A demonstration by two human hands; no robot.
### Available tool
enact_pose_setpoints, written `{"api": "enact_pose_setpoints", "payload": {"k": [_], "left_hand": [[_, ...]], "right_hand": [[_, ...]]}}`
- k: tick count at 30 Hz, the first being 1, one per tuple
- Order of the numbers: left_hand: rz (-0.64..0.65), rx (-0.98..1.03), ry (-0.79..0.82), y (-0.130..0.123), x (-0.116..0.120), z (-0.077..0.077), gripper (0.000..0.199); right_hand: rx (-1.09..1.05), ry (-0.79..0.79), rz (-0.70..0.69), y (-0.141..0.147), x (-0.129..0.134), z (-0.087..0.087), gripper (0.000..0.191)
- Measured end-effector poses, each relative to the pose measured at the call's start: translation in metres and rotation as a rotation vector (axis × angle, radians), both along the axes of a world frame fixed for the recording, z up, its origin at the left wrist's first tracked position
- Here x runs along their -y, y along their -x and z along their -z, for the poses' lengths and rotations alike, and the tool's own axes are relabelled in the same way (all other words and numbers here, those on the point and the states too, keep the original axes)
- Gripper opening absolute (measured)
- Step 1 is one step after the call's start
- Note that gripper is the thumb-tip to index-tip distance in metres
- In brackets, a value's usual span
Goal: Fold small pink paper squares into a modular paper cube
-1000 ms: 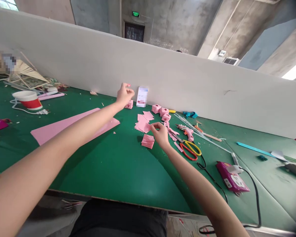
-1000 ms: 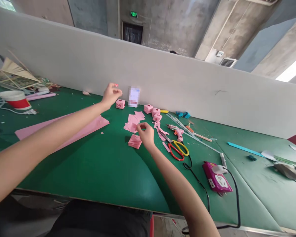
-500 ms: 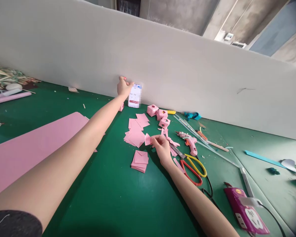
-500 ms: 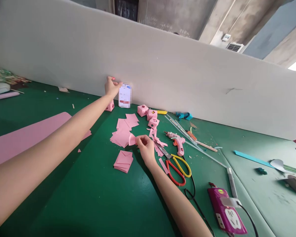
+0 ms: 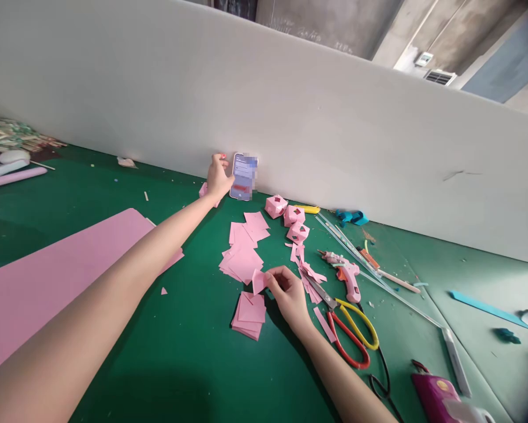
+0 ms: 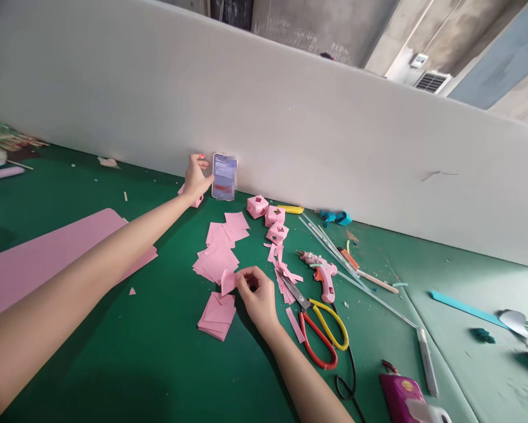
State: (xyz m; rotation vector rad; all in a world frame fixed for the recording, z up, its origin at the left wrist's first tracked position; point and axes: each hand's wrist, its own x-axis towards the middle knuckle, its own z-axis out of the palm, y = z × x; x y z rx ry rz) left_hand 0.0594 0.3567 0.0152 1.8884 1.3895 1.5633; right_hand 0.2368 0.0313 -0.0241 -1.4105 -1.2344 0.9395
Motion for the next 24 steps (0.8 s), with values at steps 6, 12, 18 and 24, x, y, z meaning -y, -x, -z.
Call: {"api": "enact_pose_setpoints", "payload": {"k": [6,12,18,24], "left_hand": [[-0.027,-0.246,-0.022,0.014,0.014,0.01,0.07],[-0.057,-0.389,0.004,0.011,0.013,0.011,0.065],[-0.083,-0.546,-0.001,-0.002,0.015,0.005,0.067],[-0.145,-0.552,-0.056,0.002,0.032,0.001,0.068]], "right_hand": [[0.028,0.035,-0.007,-0.002,0.002,0.002,0.026],[0.053,0.069,-0.02,-0.002,0.004,-0.001,0.027],[0.072,0.085,-0.029,-0.001,0.004,-0.004,0.029],[0.083,0.073,-0.043,0.0,0.003,-0.004,0.029]]}}
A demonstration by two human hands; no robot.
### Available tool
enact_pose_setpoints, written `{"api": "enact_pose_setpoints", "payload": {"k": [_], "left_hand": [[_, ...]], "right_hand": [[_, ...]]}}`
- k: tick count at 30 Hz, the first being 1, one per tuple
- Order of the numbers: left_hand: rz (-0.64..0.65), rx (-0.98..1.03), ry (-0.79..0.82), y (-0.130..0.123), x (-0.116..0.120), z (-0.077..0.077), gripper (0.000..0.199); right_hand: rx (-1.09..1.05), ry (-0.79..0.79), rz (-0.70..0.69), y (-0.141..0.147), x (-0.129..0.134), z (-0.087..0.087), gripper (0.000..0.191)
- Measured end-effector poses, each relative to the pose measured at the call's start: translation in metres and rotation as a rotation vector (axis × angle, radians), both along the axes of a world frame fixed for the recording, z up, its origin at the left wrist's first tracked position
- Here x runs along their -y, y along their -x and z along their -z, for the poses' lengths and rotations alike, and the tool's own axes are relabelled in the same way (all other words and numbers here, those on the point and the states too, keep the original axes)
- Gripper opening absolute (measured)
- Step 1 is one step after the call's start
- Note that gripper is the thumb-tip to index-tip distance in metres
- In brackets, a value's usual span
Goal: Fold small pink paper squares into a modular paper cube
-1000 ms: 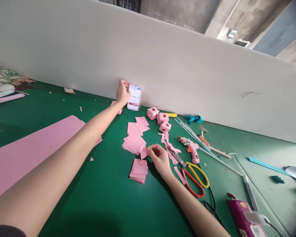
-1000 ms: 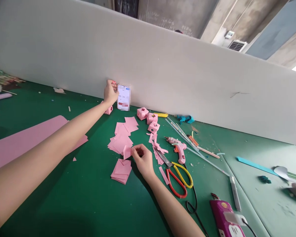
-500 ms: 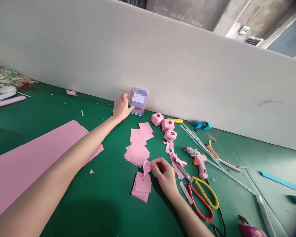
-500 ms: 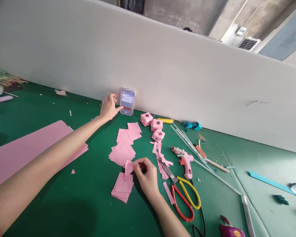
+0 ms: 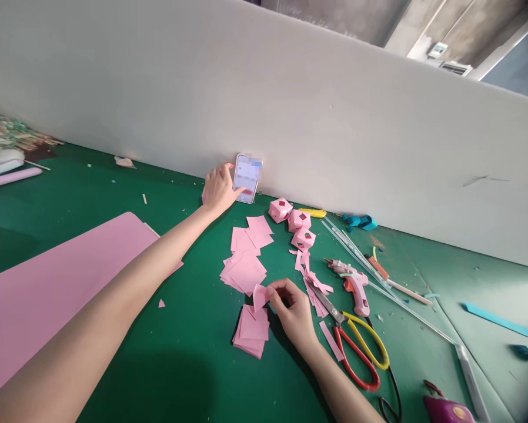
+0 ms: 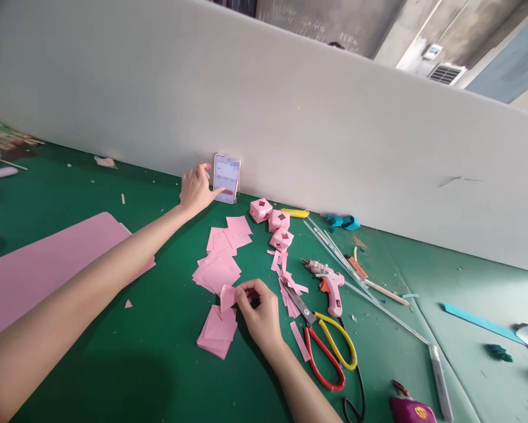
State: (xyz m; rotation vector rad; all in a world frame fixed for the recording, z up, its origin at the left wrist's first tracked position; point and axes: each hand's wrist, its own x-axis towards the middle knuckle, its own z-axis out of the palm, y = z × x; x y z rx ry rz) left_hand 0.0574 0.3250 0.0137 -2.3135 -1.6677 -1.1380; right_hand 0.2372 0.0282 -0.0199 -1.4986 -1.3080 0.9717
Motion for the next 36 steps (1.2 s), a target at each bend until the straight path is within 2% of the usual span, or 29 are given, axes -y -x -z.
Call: {"api": "enact_pose_setpoints", "payload": {"k": [3,6,9,13,16,19,23,25,30,36], "left_hand": [[0.013,0.008,-0.011,0.009,0.018,-0.001,0.062],[0.099,0.011,-0.004,0.017,0.05,0.0,0.05],[0.251,0.069,-0.013,0.02,0.097,0.005,0.034],[0.472,0.167,0.033,0.022,0.178,0.01,0.015],[0.577,0.161,0.077,0.025,0.231,0.011,0.014],[0.622,0.184,0.167,0.028,0.266,0.011,0.019],[0.686,0.164,0.312,0.033,0.287,0.02,0.047],[0.686,0.135,0.325,0.034,0.292,0.027,0.052],[0.687,0.262,0.303,0.036,0.293,0.037,0.037],[0.591,0.392,0.225,0.041,0.293,0.034,0.017]], "right_hand": [[0.024,-0.033,-0.001,0.0,-0.001,0.003,0.029],[0.032,-0.08,0.015,0.0,-0.002,0.006,0.03],[0.034,-0.141,0.048,0.0,-0.001,0.009,0.03],[0.149,-0.201,0.159,-0.001,0.003,0.009,0.028],[0.218,-0.219,0.179,-0.002,0.005,0.008,0.027],[0.29,-0.267,0.172,-0.001,0.006,0.008,0.027],[0.367,-0.308,0.12,-0.001,0.005,0.008,0.028],[0.383,-0.31,0.121,-0.001,0.005,0.009,0.027],[0.386,-0.328,0.15,-0.001,0.006,0.012,0.027],[0.3,-0.4,0.221,-0.003,0.007,0.011,0.03]]}}
